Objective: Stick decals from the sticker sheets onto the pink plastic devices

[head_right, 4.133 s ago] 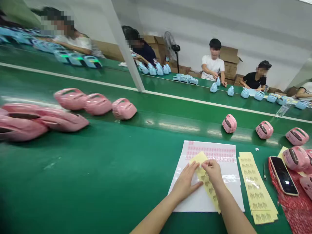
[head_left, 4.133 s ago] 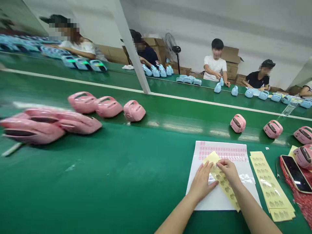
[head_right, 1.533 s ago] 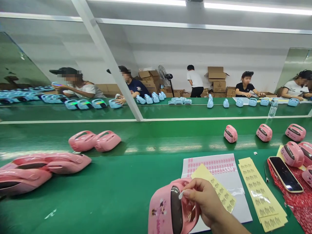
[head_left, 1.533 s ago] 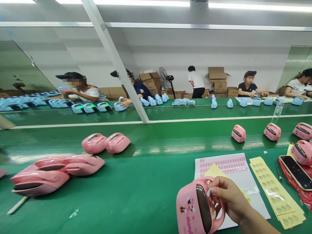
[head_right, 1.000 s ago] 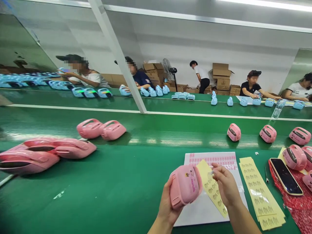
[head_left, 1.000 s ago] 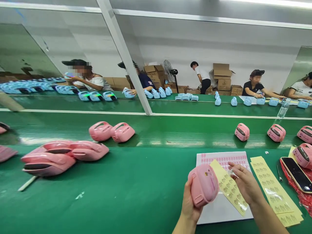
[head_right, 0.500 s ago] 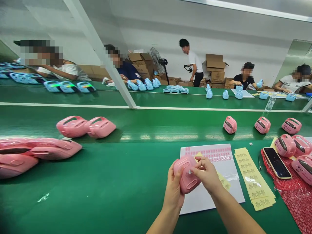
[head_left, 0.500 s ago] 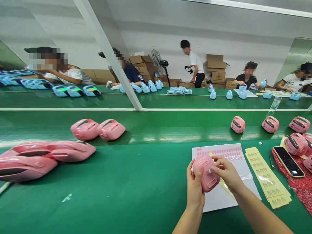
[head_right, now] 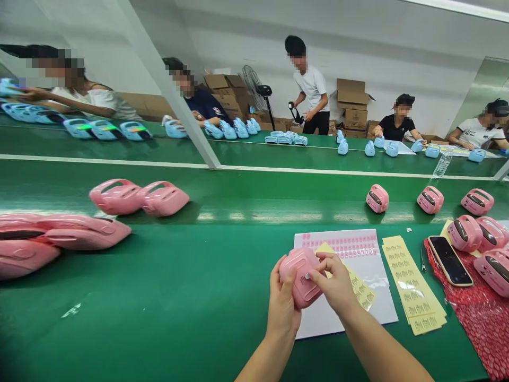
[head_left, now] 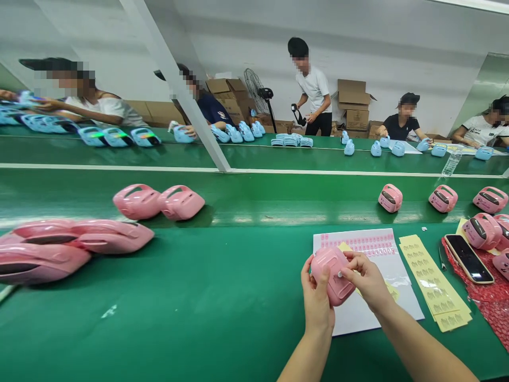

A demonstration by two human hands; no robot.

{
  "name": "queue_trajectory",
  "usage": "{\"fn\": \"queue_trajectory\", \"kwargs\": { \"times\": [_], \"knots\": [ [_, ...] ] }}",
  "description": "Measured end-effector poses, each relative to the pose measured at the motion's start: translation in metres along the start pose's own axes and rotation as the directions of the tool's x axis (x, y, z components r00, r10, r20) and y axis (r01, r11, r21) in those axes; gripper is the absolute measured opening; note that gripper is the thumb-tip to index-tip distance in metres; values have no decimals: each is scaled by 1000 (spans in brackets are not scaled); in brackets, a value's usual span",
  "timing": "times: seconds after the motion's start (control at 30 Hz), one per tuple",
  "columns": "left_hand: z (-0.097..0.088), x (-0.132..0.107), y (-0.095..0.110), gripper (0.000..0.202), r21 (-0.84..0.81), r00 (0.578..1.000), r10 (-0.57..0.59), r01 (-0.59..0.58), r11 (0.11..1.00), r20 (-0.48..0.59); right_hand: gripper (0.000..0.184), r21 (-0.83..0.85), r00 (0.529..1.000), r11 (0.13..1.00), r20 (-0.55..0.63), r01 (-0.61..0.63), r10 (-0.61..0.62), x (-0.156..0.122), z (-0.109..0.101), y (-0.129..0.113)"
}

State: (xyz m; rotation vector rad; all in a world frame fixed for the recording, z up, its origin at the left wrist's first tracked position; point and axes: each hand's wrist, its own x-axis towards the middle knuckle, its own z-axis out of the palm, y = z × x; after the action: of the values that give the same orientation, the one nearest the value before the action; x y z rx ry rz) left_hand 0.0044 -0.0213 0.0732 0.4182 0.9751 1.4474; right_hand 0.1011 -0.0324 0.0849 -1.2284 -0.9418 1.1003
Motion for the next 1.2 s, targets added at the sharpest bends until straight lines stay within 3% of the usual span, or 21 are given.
{"fn": "queue_trajectory", "kwargs": {
  "times": [0.37, 0.47, 0.53, 0.63, 0.73, 0.8, 0.83, 0.87, 0.93, 1.07, 1.2],
  "knots": [
    [0, 1, 1, 64, 2, 1000, -1, 1, 1000, -12, 23, -69, 998, 998, 59, 12, -8, 2, -3, -2],
    [1, 1, 1, 64, -4, 1000, -4, 4, 1000, -19, 18, -182, 995, 978, 27, 98, -95, 0, -2, 3],
    [1, 1, 2, 62, 1, 1000, -8, 8, 1000, -27, 13, -290, 972, 930, 7, 228, -236, -2, 1, 9],
    [0, 1, 1, 60, 9, 999, -17, 18, 1000, -47, 8, -467, 849, 743, 32, 479, -527, -7, 5, 16],
    [0, 0, 0, 59, 1, 998, -4, 4, 1000, -66, 13, -585, 626, 441, 151, 680, -765, -10, 6, 20],
    [0, -2, -1, 59, -10, 998, 5, -6, 1000, -55, 17, -584, 479, 274, 229, 764, -848, -10, 4, 22],
    [-1, -3, -2, 60, -14, 999, 2, -2, 1000, -41, 17, -571, 435, 235, 241, 786, -868, -10, 2, 23],
    [-1, -4, -2, 60, -16, 1000, -6, 6, 1000, -24, 17, -559, 421, 234, 232, 795, -877, -10, 0, 24],
    [0, -5, -4, 61, -18, 1000, -26, 26, 1000, -7, 16, -542, 470, 315, 172, 779, -866, -10, -3, 26],
    [0, -5, -5, 63, 11, 998, -18, 19, 1000, -59, 10, -492, 674, 564, 64, 663, -736, -8, -2, 29],
    [-2, 0, -8, 62, 80, 993, 47, -38, 996, -111, 10, -418, 878, 804, -28, 423, -477, -5, 2, 24]
  ]
}}
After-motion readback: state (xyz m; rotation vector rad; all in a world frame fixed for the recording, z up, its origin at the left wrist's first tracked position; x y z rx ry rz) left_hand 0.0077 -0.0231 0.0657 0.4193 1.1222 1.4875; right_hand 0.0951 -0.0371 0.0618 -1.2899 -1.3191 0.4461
